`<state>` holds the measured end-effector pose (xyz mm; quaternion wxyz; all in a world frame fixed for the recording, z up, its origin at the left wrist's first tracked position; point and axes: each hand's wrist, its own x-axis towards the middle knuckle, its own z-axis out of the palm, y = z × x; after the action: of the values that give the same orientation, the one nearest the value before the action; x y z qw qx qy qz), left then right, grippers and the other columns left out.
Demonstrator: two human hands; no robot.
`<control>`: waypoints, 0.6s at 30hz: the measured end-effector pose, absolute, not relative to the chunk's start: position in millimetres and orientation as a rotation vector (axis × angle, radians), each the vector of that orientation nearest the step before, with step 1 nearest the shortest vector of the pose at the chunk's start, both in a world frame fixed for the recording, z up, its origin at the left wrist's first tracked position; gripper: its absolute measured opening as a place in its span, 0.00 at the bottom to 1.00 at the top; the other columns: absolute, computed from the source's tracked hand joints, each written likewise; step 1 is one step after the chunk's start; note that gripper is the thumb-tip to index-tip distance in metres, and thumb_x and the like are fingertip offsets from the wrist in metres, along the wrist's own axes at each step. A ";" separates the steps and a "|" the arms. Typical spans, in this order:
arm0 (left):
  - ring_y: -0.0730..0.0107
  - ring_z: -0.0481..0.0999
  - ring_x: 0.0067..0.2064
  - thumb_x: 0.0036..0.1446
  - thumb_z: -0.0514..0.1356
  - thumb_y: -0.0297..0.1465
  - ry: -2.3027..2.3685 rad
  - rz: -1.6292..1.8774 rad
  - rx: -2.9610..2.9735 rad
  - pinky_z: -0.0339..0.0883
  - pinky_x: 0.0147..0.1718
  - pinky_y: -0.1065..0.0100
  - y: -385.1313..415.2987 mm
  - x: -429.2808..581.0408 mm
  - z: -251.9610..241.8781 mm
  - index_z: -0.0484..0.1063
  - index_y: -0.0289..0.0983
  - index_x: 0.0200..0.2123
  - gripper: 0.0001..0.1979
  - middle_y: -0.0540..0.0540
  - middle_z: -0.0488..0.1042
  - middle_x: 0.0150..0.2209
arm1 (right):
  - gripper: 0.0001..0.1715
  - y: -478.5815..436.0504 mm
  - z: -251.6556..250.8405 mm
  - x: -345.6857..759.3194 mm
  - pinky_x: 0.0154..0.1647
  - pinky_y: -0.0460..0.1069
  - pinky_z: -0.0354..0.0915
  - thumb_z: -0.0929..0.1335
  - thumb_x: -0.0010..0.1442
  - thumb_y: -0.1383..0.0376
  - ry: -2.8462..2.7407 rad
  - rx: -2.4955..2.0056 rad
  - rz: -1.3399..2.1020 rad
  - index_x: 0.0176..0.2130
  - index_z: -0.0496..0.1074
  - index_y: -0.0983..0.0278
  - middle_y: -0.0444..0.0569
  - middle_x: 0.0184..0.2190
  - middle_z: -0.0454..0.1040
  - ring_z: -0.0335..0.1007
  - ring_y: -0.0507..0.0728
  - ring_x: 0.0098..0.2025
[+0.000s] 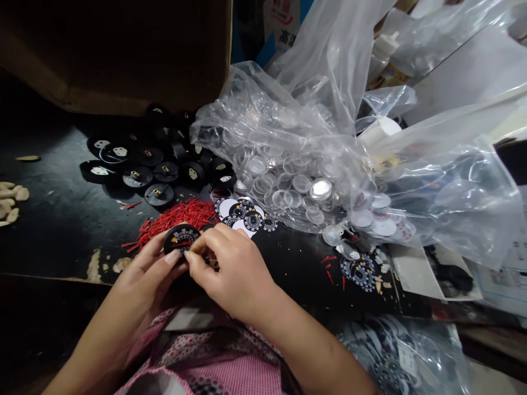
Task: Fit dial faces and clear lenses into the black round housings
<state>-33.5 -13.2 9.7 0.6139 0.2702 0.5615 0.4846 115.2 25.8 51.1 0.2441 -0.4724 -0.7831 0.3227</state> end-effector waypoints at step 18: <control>0.50 0.64 0.64 0.50 0.68 0.35 1.346 1.146 0.477 0.66 0.57 0.59 -19.7 -27.1 -0.1 0.77 0.46 0.49 0.21 0.49 0.75 0.56 | 0.04 51.1 54.8 127.6 0.34 0.44 0.62 0.68 0.60 0.68 -2.181 -1.326 0.950 0.32 0.72 0.63 0.42 0.29 0.74 0.69 0.50 0.31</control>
<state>-27.1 -19.7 -0.1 0.6092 0.2067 0.5829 0.4964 127.6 51.1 54.8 0.2074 -0.4763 -0.7834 0.3413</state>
